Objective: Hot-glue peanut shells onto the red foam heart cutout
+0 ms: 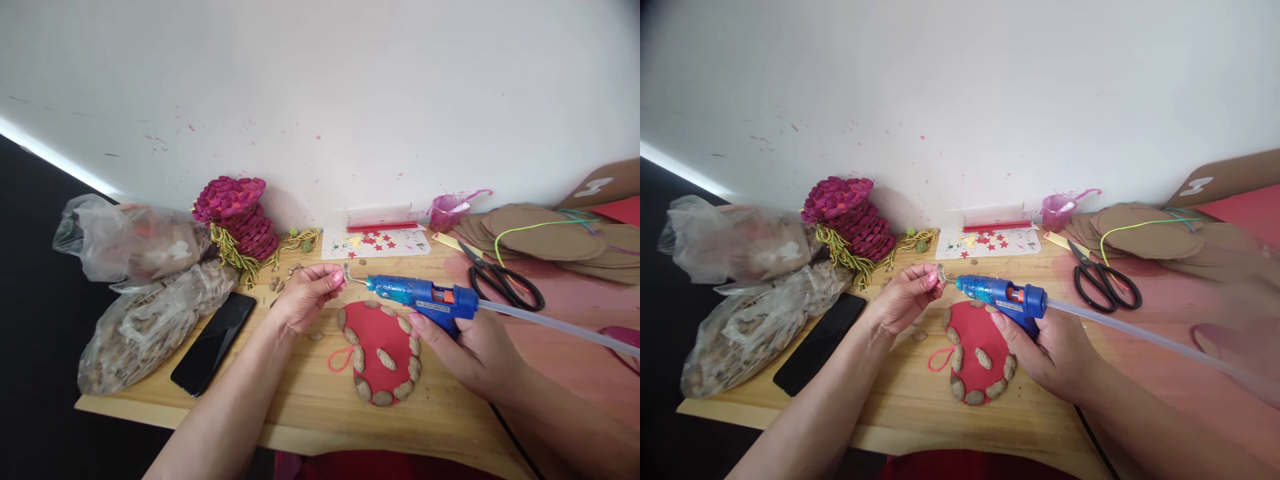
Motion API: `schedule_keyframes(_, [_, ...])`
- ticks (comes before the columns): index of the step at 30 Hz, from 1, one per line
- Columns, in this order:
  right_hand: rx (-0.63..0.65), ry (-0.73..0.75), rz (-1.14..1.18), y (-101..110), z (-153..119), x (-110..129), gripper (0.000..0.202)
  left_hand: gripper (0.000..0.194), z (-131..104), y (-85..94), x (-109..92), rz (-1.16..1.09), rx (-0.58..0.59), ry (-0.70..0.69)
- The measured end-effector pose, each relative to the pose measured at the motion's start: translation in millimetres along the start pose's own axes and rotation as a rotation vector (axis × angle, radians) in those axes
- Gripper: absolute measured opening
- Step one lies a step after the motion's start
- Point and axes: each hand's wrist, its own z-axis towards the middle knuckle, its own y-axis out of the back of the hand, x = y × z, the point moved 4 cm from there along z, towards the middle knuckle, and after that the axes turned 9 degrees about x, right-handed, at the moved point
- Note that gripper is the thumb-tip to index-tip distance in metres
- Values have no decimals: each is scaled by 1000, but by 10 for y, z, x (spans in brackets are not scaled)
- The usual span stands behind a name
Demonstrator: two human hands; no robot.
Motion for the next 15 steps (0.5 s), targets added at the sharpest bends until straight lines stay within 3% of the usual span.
schedule_keyframes(15, [-7,-7,-8,3,5,2,13,31,5,4,5,-5,-8,4])
